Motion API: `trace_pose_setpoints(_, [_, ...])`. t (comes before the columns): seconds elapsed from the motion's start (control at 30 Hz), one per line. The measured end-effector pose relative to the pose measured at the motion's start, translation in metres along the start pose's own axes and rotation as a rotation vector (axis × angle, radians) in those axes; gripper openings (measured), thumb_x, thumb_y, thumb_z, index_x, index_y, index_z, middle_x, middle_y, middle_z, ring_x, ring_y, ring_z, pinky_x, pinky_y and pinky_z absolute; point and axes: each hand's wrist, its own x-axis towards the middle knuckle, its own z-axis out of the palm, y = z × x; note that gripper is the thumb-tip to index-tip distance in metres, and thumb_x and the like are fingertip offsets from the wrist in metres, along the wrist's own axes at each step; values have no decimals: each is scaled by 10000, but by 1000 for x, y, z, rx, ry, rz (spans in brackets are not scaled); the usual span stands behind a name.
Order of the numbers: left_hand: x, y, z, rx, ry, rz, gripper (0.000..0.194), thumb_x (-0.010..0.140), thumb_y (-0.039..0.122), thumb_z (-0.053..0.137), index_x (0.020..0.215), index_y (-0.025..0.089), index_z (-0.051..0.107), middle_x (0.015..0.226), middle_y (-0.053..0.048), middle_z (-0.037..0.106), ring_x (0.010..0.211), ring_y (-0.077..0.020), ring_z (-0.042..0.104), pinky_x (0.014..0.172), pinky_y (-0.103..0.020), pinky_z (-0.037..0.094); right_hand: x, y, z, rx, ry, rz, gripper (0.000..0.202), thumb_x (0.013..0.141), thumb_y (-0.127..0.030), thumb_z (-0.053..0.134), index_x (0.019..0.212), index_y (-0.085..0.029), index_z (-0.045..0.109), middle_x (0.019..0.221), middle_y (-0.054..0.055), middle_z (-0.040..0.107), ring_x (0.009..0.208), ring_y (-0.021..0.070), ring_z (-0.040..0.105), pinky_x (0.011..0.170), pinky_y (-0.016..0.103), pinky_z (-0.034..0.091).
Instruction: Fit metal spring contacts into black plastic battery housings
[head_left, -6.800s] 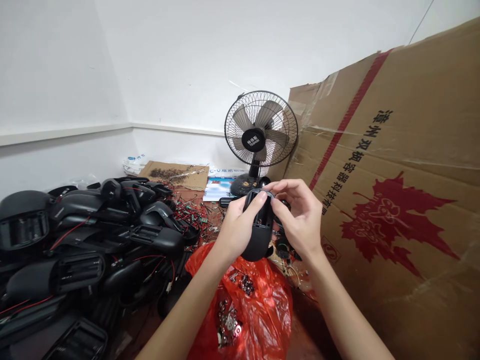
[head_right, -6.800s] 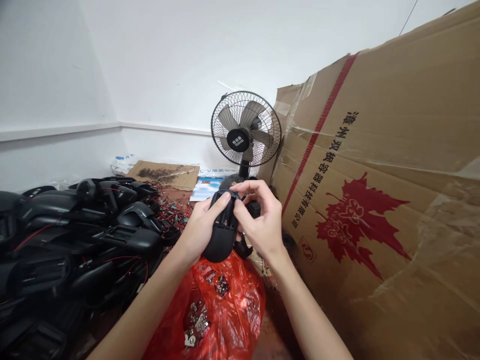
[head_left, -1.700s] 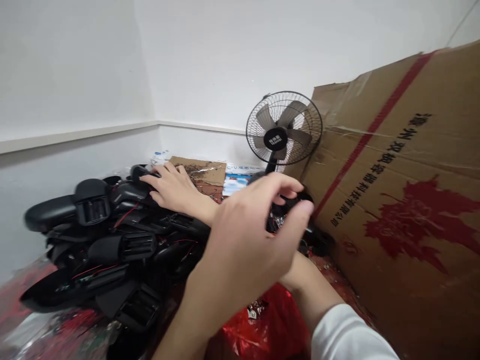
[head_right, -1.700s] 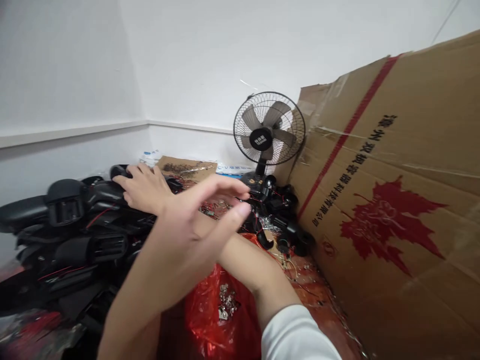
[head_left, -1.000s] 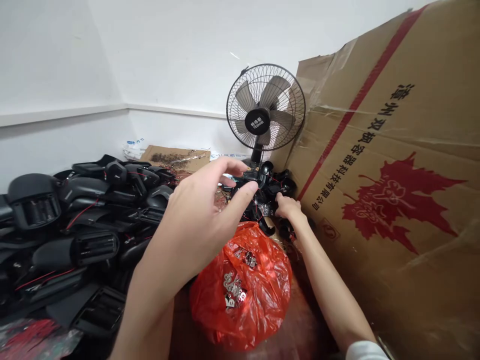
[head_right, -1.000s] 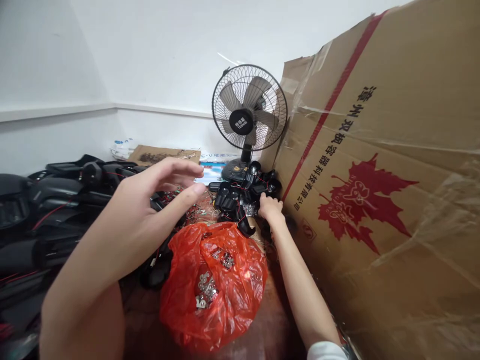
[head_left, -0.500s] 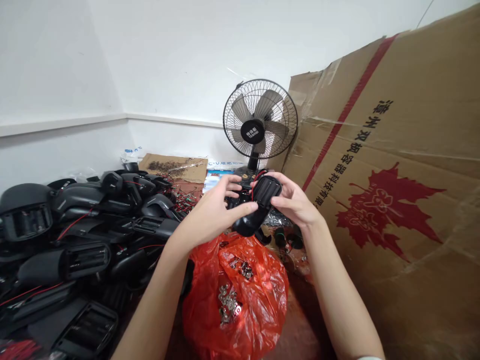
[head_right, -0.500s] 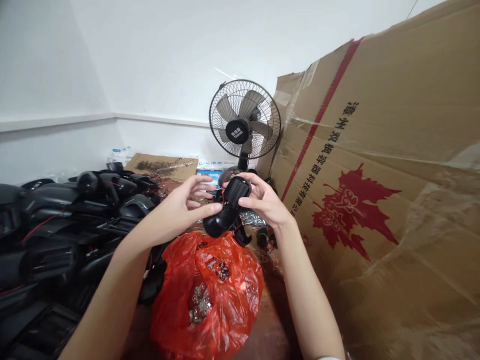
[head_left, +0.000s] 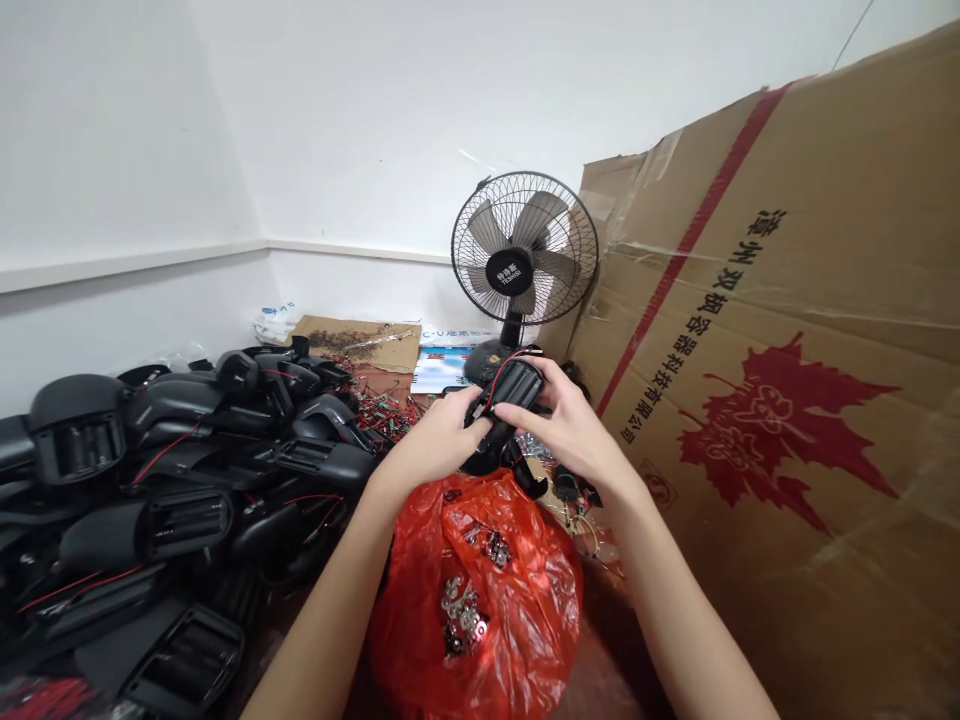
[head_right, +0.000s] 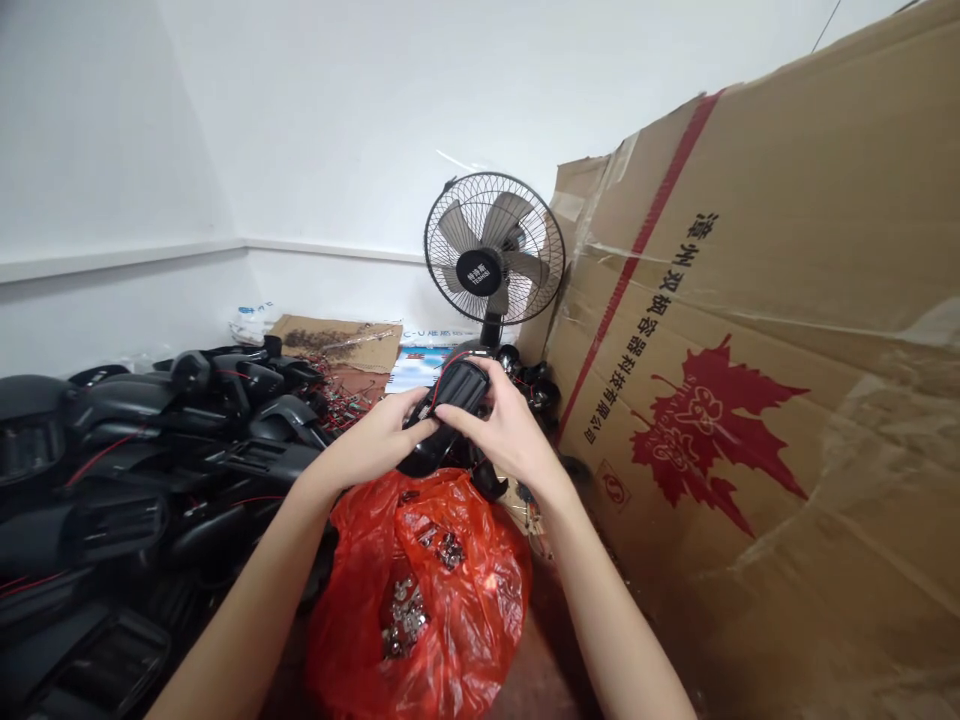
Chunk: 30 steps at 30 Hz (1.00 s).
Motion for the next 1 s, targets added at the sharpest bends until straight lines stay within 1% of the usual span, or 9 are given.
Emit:
trace_pose_setpoints(0.1, [-1, 0, 3, 94, 31, -10, 286, 953, 296, 484, 1158, 182, 647, 1196, -152, 714, 1137, -314, 659, 1011, -468, 506, 1, 3, 10, -50, 68, -37, 600, 783, -316, 838, 1300, -225, 547, 1212, 74, 696, 1052, 243, 682, 998, 439, 545])
trace_pose_setpoints(0.3, [-9, 9, 5, 365, 91, -116, 288, 986, 299, 396, 1138, 177, 608, 1041, -207, 713, 1001, -393, 682, 891, -543, 506, 5, 6, 20, 151, 100, 30, 579, 723, -361, 879, 1197, -218, 579, 1131, 60, 704, 1049, 240, 672, 1002, 416, 529])
trace_pose_setpoints(0.4, [-11, 12, 6, 395, 95, -125, 283, 992, 316, 384, 1107, 179, 603, 990, -216, 706, 955, -409, 689, 862, -556, 502, 5, 7, 21, 176, 92, 45, 593, 698, -382, 897, 1179, -225, 588, 1109, 52, 702, 1018, 235, 672, 974, 401, 537])
trace_pose_setpoints(0.5, [-10, 12, 6, 408, 95, -130, 281, 992, 305, 380, 1114, 182, 601, 1002, -217, 707, 958, -406, 694, 872, -550, 504, 7, 11, 22, 167, 103, 50, 578, 689, -384, 900, 1150, -222, 591, 1068, 45, 698, 985, 230, 669, 936, 390, 546])
trace_pose_setpoints(0.6, [-10, 11, 5, 413, 92, -142, 291, 990, 291, 369, 1118, 170, 601, 1002, -230, 704, 955, -418, 690, 867, -566, 501, 9, 16, 24, 162, 118, 19, 566, 689, -370, 902, 1139, -215, 595, 1045, 34, 686, 967, 222, 661, 926, 376, 540])
trace_pose_setpoints(0.73, [-9, 8, 6, 372, 116, -127, 247, 980, 304, 408, 1058, 187, 611, 946, -202, 696, 933, -403, 688, 868, -564, 503, 11, 20, 25, 142, 117, -27, 546, 706, -364, 902, 1138, -208, 607, 1044, 35, 678, 956, 216, 660, 922, 370, 537])
trace_pose_setpoints(0.87, [-5, 2, 8, 287, 131, -102, 216, 961, 276, 453, 1055, 187, 626, 994, -191, 707, 1000, -395, 681, 928, -584, 484, 11, 21, 21, 122, 163, -15, 561, 683, -383, 912, 1122, -206, 612, 1031, 39, 691, 939, 221, 662, 915, 383, 542])
trace_pose_setpoints(0.93, [-1, -1, 7, 135, 176, -53, 213, 914, 235, 534, 1097, 185, 630, 1068, -170, 718, 1072, -366, 669, 999, -563, 468, 11, 20, 17, 123, 215, 2, 576, 648, -394, 931, 1097, -201, 627, 1019, 43, 699, 924, 222, 660, 917, 392, 544])
trace_pose_setpoints(1.0, [2, -3, 6, -134, 200, -8, 309, 867, 233, 628, 1171, 183, 612, 1160, -148, 713, 1119, -321, 659, 1021, -498, 487, 11, 20, 13, 164, 268, 39, 548, 641, -415, 935, 1053, -205, 642, 994, 42, 701, 905, 220, 659, 889, 395, 562])
